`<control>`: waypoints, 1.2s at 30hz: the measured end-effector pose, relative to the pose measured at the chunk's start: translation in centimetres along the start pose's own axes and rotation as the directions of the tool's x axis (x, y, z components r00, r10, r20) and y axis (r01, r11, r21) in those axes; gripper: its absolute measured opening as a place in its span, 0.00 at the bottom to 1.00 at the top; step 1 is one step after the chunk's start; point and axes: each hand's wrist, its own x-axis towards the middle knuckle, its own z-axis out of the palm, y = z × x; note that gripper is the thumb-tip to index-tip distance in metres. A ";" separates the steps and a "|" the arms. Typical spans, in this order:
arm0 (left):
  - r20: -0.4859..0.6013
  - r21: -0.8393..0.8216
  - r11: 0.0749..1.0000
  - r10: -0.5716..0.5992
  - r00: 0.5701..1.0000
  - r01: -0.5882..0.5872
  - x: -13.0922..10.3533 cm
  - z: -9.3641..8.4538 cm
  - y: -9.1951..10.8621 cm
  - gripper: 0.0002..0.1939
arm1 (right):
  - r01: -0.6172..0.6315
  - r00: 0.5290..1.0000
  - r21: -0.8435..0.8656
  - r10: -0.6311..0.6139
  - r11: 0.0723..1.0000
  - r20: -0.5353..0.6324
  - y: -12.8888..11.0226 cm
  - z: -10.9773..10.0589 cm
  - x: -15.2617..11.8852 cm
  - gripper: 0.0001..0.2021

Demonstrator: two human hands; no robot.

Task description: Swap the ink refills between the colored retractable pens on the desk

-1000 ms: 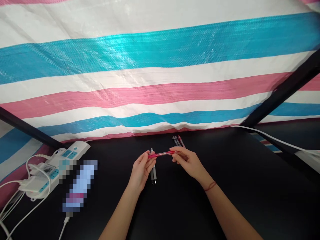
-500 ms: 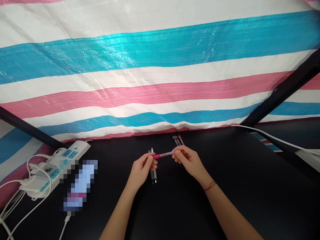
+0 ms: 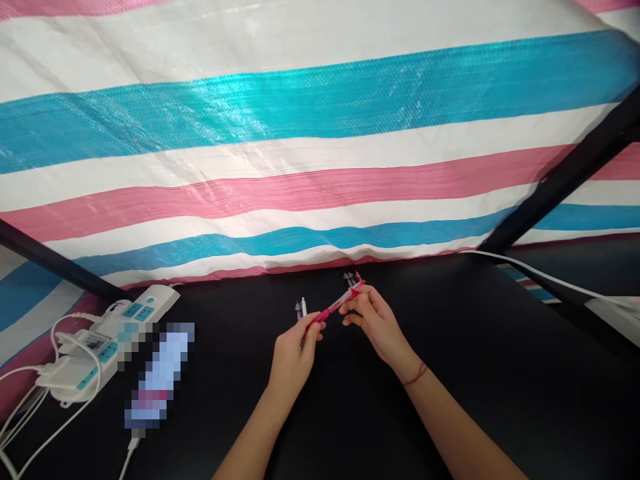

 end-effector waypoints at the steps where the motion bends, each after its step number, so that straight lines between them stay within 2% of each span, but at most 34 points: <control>1: 0.011 -0.001 1.000 -0.009 1.000 0.009 -0.1 0.2 0.1 0.11 | -0.002 1.000 0.011 0.001 1.000 0.030 -0.1 0.1 -0.1 0.16; 4: 0.079 -0.074 0.994 -0.070 0.994 0.076 -0.4 0.7 0.6 0.09 | -0.015 0.997 0.006 0.015 1.000 0.069 -0.2 0.0 -0.4 0.17; 8: 0.201 -0.218 0.944 -0.207 0.957 0.250 -0.4 1.2 0.5 0.10 | -0.016 0.995 -0.008 0.017 1.000 0.097 -0.4 -0.2 -0.5 0.20; 12: 0.254 -0.246 0.923 -0.233 0.939 0.295 -0.4 1.4 -0.2 0.13 | 0.028 0.993 -0.030 -0.024 0.999 0.115 -0.7 0.0 -0.7 0.28; 17: 0.341 -0.227 0.913 -0.251 0.906 0.338 -0.7 1.5 -0.2 0.17 | 0.069 0.991 -0.108 -0.055 0.992 0.119 -0.8 0.1 -0.6 0.24; 22: 0.434 -0.196 0.899 -0.280 0.856 0.393 -1.0 1.7 0.6 0.21 | 0.044 0.990 -0.106 -0.029 0.993 0.138 -1.0 -0.3 -0.5 0.18; 29: 0.466 -0.212 0.882 -0.286 0.837 0.420 -1.2 2.1 0.5 0.22 | 0.037 0.988 -0.113 -0.019 0.993 0.154 -1.2 -0.3 -0.5 0.16; 36: 0.396 -0.159 0.918 -0.278 0.875 0.363 -0.8 1.9 -0.2 0.20 | 0.040 0.982 -0.147 -0.012 0.988 0.189 -0.5 -0.3 -0.5 0.14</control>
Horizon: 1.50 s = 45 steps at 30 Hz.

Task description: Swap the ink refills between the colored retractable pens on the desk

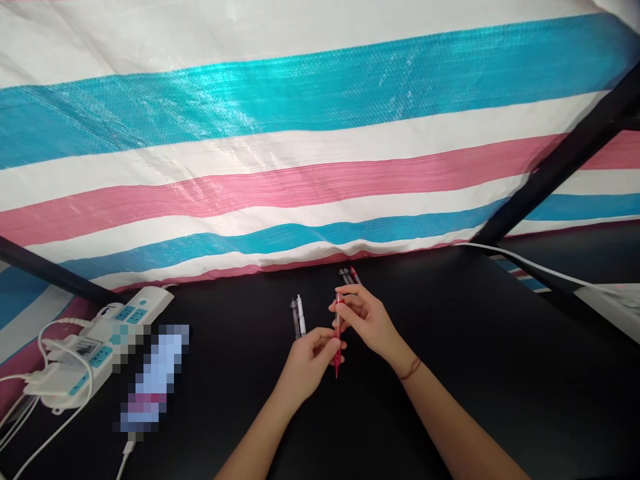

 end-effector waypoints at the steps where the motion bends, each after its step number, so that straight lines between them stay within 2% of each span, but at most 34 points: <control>1: 0.001 0.011 1.000 0.000 1.000 0.000 0.1 0.0 -0.1 0.20 | 0.006 1.000 -0.006 -0.006 1.000 0.001 0.0 0.0 0.0 0.14; 7: -0.023 0.010 1.000 -0.005 1.000 0.006 0.2 -0.1 -0.1 0.19 | -0.007 1.000 0.005 0.007 1.000 -0.022 0.3 0.2 0.1 0.17; 11: -0.021 0.003 1.000 -0.026 0.999 0.026 0.3 -0.1 -0.1 0.18 | 0.007 1.000 0.000 -0.007 1.000 0.000 0.5 0.0 0.1 0.14; 19: -0.034 -0.025 0.998 -0.054 0.998 0.053 0.1 0.1 0.1 0.17 | -0.026 1.000 0.012 0.026 1.000 -0.016 0.5 0.0 0.1 0.14; 24: -0.026 -0.025 0.998 -0.051 0.998 0.051 0.0 0.1 0.3 0.18 | -0.042 0.998 -0.003 0.041 0.999 -0.048 0.3 0.0 0.0 0.18; 29: -0.024 -0.011 0.999 -0.042 0.999 0.042 0.0 0.2 0.2 0.18 | -0.022 1.000 -0.002 0.022 1.000 -0.009 0.3 -0.1 0.1 0.14; 39: -0.014 0.024 1.000 -0.007 1.000 0.008 -0.1 0.1 0.4 0.15 | -0.007 1.000 -0.001 0.007 1.000 -0.026 0.0 0.0 0.0 0.15; 45: -0.025 0.021 1.000 -0.005 1.000 0.006 -0.1 0.1 0.4 0.15 | -0.023 0.999 0.004 0.023 1.000 -0.040 -0.1 0.1 0.0 0.18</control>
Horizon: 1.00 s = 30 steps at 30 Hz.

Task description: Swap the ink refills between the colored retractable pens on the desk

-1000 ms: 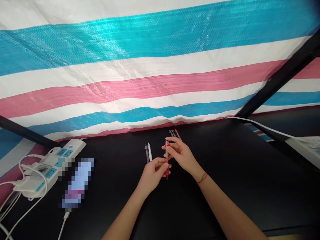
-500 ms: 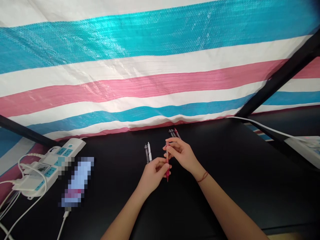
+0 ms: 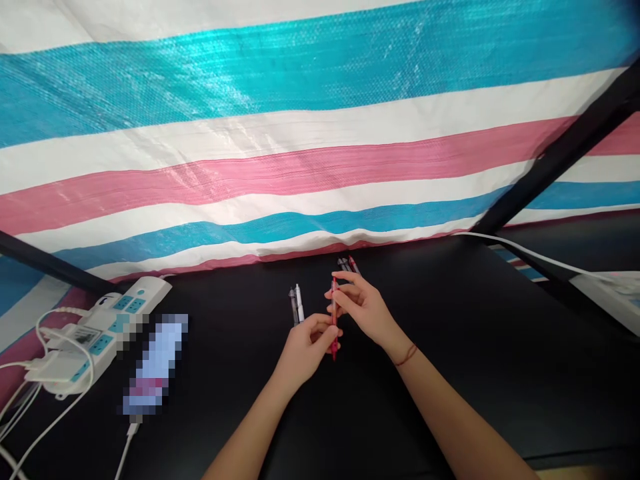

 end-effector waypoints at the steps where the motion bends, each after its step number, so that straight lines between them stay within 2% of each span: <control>1: -0.001 0.004 1.000 0.000 1.000 0.000 0.0 0.0 0.0 0.15 | 0.005 1.000 0.000 -0.005 1.000 0.005 0.0 0.0 0.0 0.17; 4: -0.004 0.019 1.000 0.005 1.000 -0.005 0.0 0.0 0.0 0.15 | 0.024 1.000 -0.001 -0.024 1.000 0.013 0.1 -0.1 -0.1 0.14; 9: -0.003 0.009 1.000 0.008 1.000 -0.008 -0.1 0.0 0.0 0.16 | 0.015 1.000 0.004 -0.015 1.000 -0.005 0.2 0.0 -0.1 0.16; 14: -0.006 0.034 0.999 0.020 1.000 -0.019 -0.1 0.0 0.2 0.14 | 0.080 0.996 -0.003 -0.080 0.997 -0.026 -0.1 0.2 -0.2 0.13; 21: -0.034 0.004 0.999 0.037 0.999 -0.037 0.0 -0.3 0.5 0.16 | 0.021 1.000 0.015 -0.021 1.000 0.004 0.1 0.3 -0.2 0.24; 23: -0.075 -0.037 0.998 0.049 0.996 -0.051 0.1 -0.5 0.5 0.17 | 0.017 0.999 -0.037 -0.015 0.999 0.047 0.0 0.2 -0.2 0.19; 26: -0.192 -0.133 0.987 0.062 0.980 -0.088 0.4 -0.8 0.3 0.18 | 0.031 0.981 -0.218 0.012 0.975 0.193 -0.5 0.2 -0.4 0.12; 30: -0.281 -0.183 0.976 0.064 0.958 -0.119 0.6 -1.0 0.2 0.19 | 0.147 0.956 -0.411 -0.023 0.900 0.291 -1.1 0.8 -0.7 0.06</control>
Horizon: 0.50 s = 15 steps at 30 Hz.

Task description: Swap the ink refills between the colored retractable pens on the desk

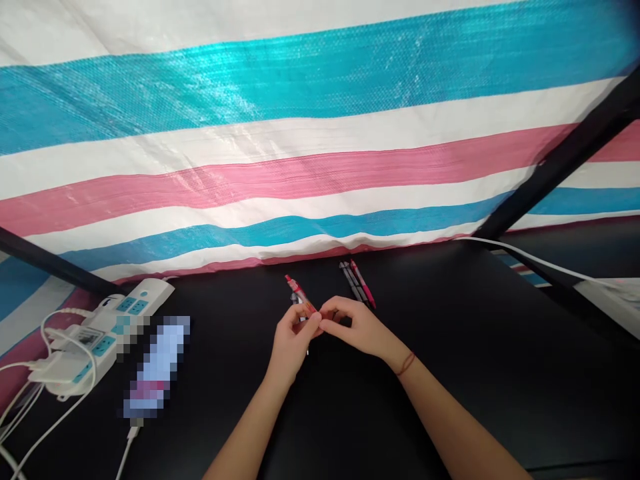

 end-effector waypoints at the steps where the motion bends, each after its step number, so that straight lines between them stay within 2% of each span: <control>1: 0.001 0.004 1.000 0.002 1.000 -0.002 0.1 -0.1 0.0 0.20 | 0.028 1.000 -0.047 -0.029 0.998 -0.011 0.0 0.1 0.0 0.06; 4: 0.040 0.066 0.998 0.015 0.999 -0.018 0.3 -0.6 0.2 0.21 | 0.063 0.990 -0.145 -0.080 0.987 -0.114 0.4 -0.2 0.2 0.06; 6: 0.045 0.212 0.975 0.060 0.997 -0.068 0.5 -1.2 0.4 0.20 | 0.005 0.960 -0.188 -0.058 0.982 -0.274 1.1 -1.2 0.3 0.07; 7: 0.039 0.326 0.939 0.102 0.994 -0.110 0.6 -1.5 0.5 0.19 | -0.048 0.923 -0.210 -0.037 0.976 -0.382 1.4 -2.0 0.3 0.08; 9: 0.061 0.573 0.795 0.202 0.977 -0.200 0.6 -2.0 0.6 0.13 | -0.203 0.841 -0.254 0.035 0.946 -0.540 2.2 -3.6 0.3 0.10; 11: 0.122 0.750 0.607 0.262 0.957 -0.262 0.6 -2.3 0.5 0.10 | -0.362 0.789 -0.331 0.098 0.871 -0.607 2.8 -5.1 0.1 0.10; 13: 0.164 0.848 0.454 0.267 0.950 -0.274 0.6 -2.3 0.3 0.11 | -0.490 0.771 -0.404 0.167 0.773 -0.614 3.3 -6.1 -0.1 0.10; 15: 0.175 0.903 0.345 0.246 0.953 -0.255 0.6 -2.2 0.0 0.11 | -0.566 0.772 -0.455 0.249 0.688 -0.585 3.6 -6.4 -0.2 0.09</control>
